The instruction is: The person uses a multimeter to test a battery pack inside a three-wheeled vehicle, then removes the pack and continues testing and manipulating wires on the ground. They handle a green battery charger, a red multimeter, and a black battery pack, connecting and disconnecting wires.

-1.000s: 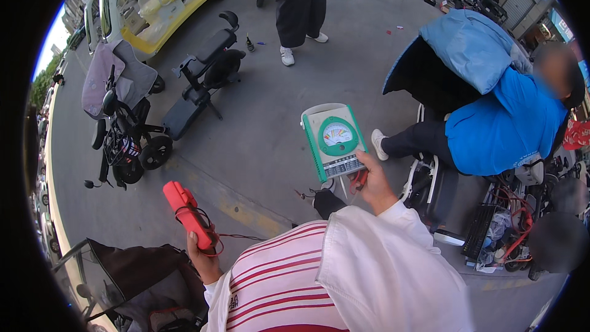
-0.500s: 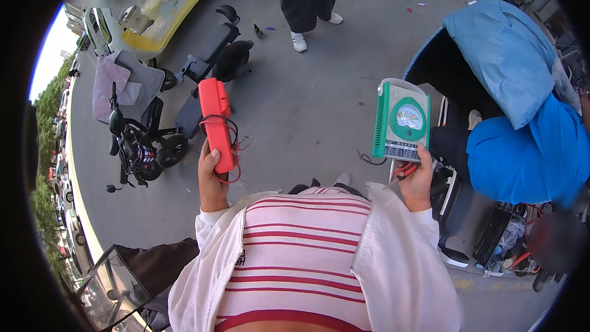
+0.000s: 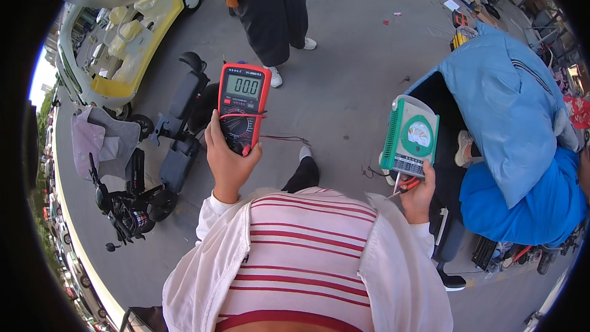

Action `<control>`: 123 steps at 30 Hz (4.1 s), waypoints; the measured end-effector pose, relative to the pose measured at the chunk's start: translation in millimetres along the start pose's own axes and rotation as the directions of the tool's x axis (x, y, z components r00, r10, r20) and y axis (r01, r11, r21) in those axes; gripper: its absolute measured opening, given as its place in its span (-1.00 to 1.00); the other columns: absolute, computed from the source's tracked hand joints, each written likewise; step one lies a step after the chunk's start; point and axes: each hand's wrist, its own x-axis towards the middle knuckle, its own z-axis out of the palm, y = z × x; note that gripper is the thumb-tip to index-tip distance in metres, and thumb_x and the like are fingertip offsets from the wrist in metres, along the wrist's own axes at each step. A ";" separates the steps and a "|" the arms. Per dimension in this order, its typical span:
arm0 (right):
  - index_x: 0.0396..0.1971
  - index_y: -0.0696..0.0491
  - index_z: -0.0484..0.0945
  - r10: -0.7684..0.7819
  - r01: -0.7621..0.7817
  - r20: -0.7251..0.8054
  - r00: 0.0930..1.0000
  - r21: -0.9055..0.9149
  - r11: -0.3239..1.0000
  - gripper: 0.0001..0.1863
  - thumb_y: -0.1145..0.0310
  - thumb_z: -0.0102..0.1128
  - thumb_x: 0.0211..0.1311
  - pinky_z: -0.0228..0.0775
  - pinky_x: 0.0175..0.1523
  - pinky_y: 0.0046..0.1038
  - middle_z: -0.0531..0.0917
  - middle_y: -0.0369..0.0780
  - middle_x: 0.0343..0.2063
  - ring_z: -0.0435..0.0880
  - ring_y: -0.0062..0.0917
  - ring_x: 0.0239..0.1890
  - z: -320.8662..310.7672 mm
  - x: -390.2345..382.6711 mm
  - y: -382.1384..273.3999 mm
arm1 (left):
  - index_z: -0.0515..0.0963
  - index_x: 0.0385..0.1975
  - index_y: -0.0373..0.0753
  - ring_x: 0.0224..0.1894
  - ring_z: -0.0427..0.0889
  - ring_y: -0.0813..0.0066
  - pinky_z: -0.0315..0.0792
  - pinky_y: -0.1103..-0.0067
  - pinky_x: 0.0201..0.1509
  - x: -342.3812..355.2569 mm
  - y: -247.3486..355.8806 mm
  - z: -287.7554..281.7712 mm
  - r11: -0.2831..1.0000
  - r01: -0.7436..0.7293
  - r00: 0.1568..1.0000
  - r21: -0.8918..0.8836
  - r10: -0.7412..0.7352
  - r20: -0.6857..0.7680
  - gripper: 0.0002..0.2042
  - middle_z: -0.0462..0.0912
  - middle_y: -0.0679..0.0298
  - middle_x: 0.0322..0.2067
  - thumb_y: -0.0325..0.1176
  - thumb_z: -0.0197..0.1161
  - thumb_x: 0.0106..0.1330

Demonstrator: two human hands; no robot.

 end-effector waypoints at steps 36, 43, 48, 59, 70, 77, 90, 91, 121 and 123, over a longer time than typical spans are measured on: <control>-0.28 0.02 0.52 -0.178 0.260 -0.419 0.891 0.147 0.954 -0.70 0.07 0.13 0.33 0.17 -0.62 -0.63 0.60 -0.33 -0.50 0.51 -0.70 -0.53 221.0 495.2 -140.8 | 0.07 0.44 -0.22 0.04 0.51 0.18 0.47 0.30 -0.04 612.3 71.5 445.5 -0.433 0.885 0.453 -0.173 0.709 0.540 -0.12 0.35 0.04 0.18 0.09 0.32 0.25; -0.24 0.05 0.54 -0.261 0.411 -0.590 0.764 0.133 0.902 -0.71 0.10 0.10 0.35 0.25 -0.62 -0.60 0.63 -0.30 -0.48 0.52 -0.65 -0.57 222.9 580.0 -166.4 | 0.01 0.45 -0.23 -0.02 0.56 0.17 0.48 0.33 -0.06 715.2 99.1 592.9 -0.409 0.903 0.403 -0.132 0.694 0.596 -0.02 0.45 0.05 0.08 0.15 0.35 0.15; -0.20 0.05 0.53 -0.287 0.519 -0.679 0.676 0.161 0.840 -0.70 0.10 0.09 0.36 0.26 -0.63 -0.58 0.65 -0.28 -0.47 0.53 -0.61 -0.57 240.1 658.8 -193.8 | -0.04 0.48 -0.17 -0.03 0.53 0.17 0.51 0.30 0.02 803.5 152.1 694.3 -0.302 0.948 0.288 -0.095 0.699 0.654 0.00 0.45 0.04 0.01 0.12 0.37 0.15; -0.19 0.05 0.53 -0.259 0.719 -0.883 0.391 0.117 0.685 -0.67 0.08 0.09 0.35 0.25 -0.65 -0.55 0.69 -0.24 -0.44 0.59 -0.54 -0.56 249.7 772.9 -228.8 | 0.40 0.18 -0.34 -0.13 0.65 0.08 0.63 0.37 -0.24 937.6 302.6 894.5 -0.216 0.976 0.125 0.025 0.653 0.747 -0.54 0.60 -0.01 -0.09 -0.19 0.13 0.39; -0.17 0.05 0.53 -0.221 0.852 -0.958 0.184 0.043 0.523 -0.66 0.06 0.05 0.39 0.24 -0.63 -0.54 0.69 -0.24 -0.42 0.58 -0.56 -0.57 212.8 884.6 -275.9 | 0.17 0.40 -0.27 -0.13 0.68 0.26 0.60 0.51 -0.34 977.1 472.9 1010.3 0.048 0.996 0.011 -0.070 0.749 0.663 -0.35 0.62 0.22 -0.17 -0.17 0.16 0.35; -0.15 0.10 0.50 -0.264 0.878 -0.952 0.156 0.012 0.478 -0.65 0.08 0.03 0.40 0.25 -0.63 -0.54 0.67 -0.21 -0.44 0.56 -0.55 -0.58 208.6 958.2 -341.1 | 0.07 0.44 -0.25 -0.01 0.65 0.27 0.68 0.52 -0.22 1015.3 544.3 1060.9 0.097 0.974 0.049 -0.205 0.794 0.606 -0.26 0.60 0.27 -0.18 -0.11 0.20 0.33; -0.25 0.03 0.53 -0.053 0.871 -0.904 -0.424 -0.423 0.249 -0.66 0.03 0.10 0.32 0.17 -0.66 -0.52 0.63 -0.27 -0.55 0.53 -0.54 -0.64 370.9 1027.3 -273.5 | 0.06 0.41 -0.41 -0.04 0.67 0.25 0.59 0.32 0.11 998.5 651.3 1193.8 0.373 0.901 -0.419 0.222 0.880 0.222 -0.33 0.63 0.11 -0.13 -0.20 0.09 0.39; -0.25 0.03 0.52 -0.018 0.883 -0.904 -0.428 -0.422 0.207 -0.68 0.05 0.13 0.31 0.16 -0.64 -0.53 0.63 -0.27 -0.52 0.53 -0.56 -0.60 386.4 1046.3 -270.3 | 0.06 0.43 -0.27 0.08 0.61 0.29 0.55 0.27 0.21 1005.1 655.1 1236.2 0.462 0.870 -0.473 0.176 0.880 0.029 -0.32 0.56 0.13 -0.02 -0.16 0.14 0.39; -0.23 0.08 0.52 0.480 0.524 -0.465 -0.744 -0.851 -0.011 -0.68 0.10 0.11 0.31 0.22 -0.67 -0.55 0.66 -0.23 -0.48 0.53 -0.54 -0.60 721.6 1238.0 -104.4 | 0.43 0.19 -0.21 -0.02 0.68 0.22 0.61 0.26 0.00 1016.0 542.8 1105.7 0.917 0.301 -0.895 0.260 0.366 -0.254 -0.51 0.68 0.23 -0.08 -0.06 0.18 0.35; -0.23 0.08 0.52 0.464 0.542 -0.483 -0.743 -0.840 -0.005 -0.68 0.10 0.10 0.31 0.22 -0.68 -0.55 0.66 -0.23 -0.48 0.53 -0.54 -0.60 722.5 1231.9 -98.2 | 0.43 0.20 -0.15 0.01 0.66 0.18 0.63 0.25 -0.04 1021.7 538.3 1117.3 0.910 0.343 -0.877 0.232 0.399 -0.266 -0.50 0.65 0.22 -0.04 -0.02 0.19 0.34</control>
